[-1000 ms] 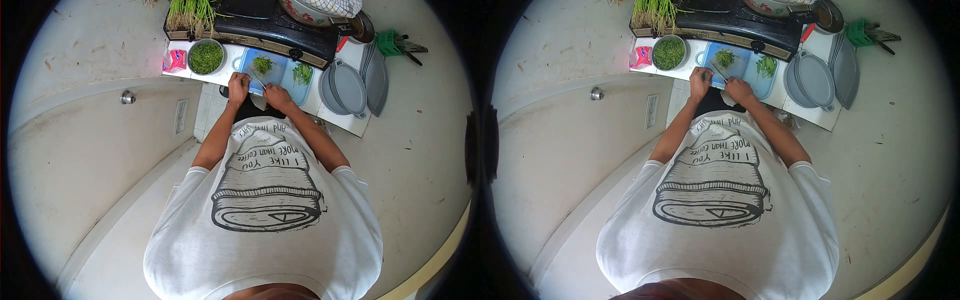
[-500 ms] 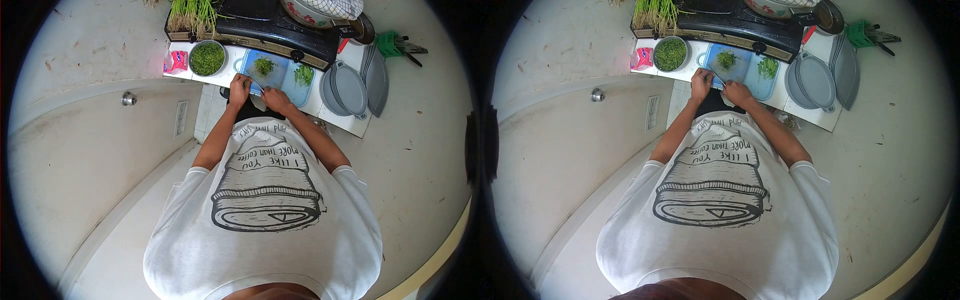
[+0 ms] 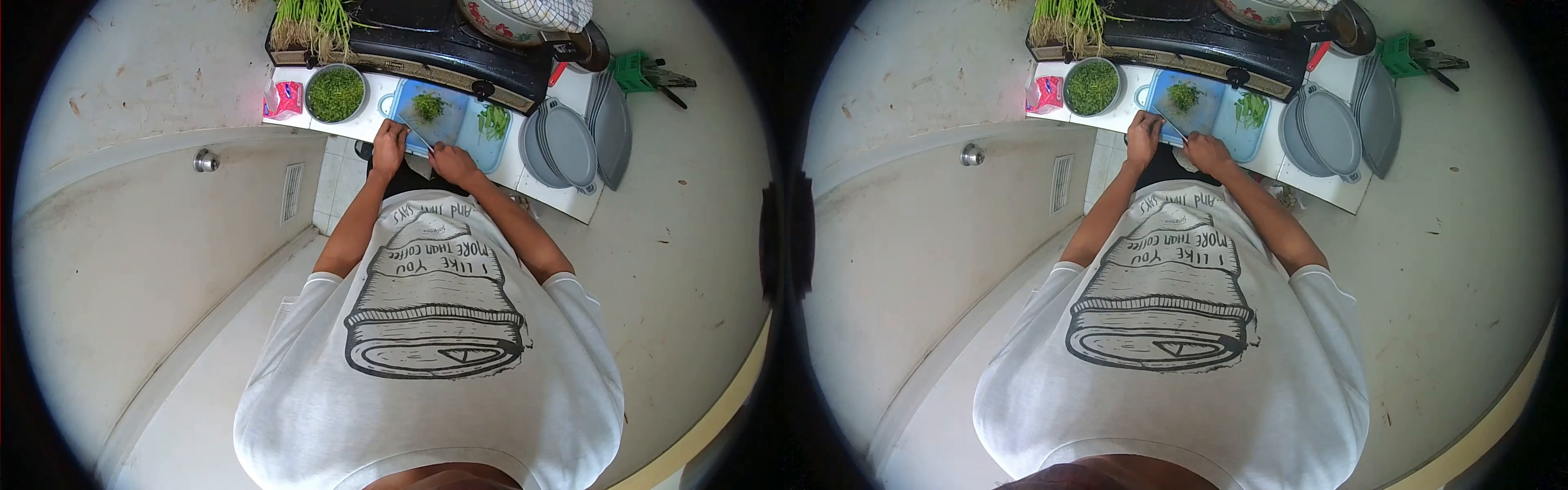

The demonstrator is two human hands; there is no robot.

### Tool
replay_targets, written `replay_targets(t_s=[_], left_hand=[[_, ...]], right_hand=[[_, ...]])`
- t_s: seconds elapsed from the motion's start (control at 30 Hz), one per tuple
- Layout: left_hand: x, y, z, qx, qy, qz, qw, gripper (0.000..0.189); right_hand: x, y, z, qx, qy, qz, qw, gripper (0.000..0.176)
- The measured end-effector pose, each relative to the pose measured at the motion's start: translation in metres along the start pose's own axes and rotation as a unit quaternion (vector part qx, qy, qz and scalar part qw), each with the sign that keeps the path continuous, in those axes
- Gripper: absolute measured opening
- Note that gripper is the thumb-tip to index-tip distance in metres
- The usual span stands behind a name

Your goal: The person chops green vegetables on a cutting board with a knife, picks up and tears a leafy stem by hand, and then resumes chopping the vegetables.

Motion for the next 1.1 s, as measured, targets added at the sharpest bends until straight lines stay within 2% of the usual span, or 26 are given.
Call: replay_targets(t_s=[0.27, 0.57, 0.8, 1.1], left_hand=[[0.005, 0.0, -0.008, -0.001, 0.085, 0.035, 0.996, 0.012], [0.001, -0.001, -0.008, -0.011, 0.015, -0.005, 1.0, 0.01], [-0.001, -0.001, -0.007, -0.023, 0.044, 0.017, 0.999, 0.01], [-0.004, -0.004, -0.005, -0.026, -0.012, 0.0, 1.0, 0.01]], right_hand=[[0.002, -0.006, 0.005, -0.013, 0.003, 0.037, 0.999, 0.038], [-0.008, -0.006, 0.002, -0.025, -0.007, 0.032, 0.999, 0.038], [-0.015, 0.001, 0.018, -0.001, -0.027, 0.024, 0.999, 0.038], [-0.009, -0.001, 0.01, 0.0, 0.001, 0.007, 1.0, 0.037]])
Point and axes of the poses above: each hand's wrist, its own z-axis towards the middle knuckle, its own y-axis out of the palm, x = y × z, the point moved 5 cm from there along z, towards the middle knuckle, and after that the axes turned 9 degrees about y, right-handed, at the moved point
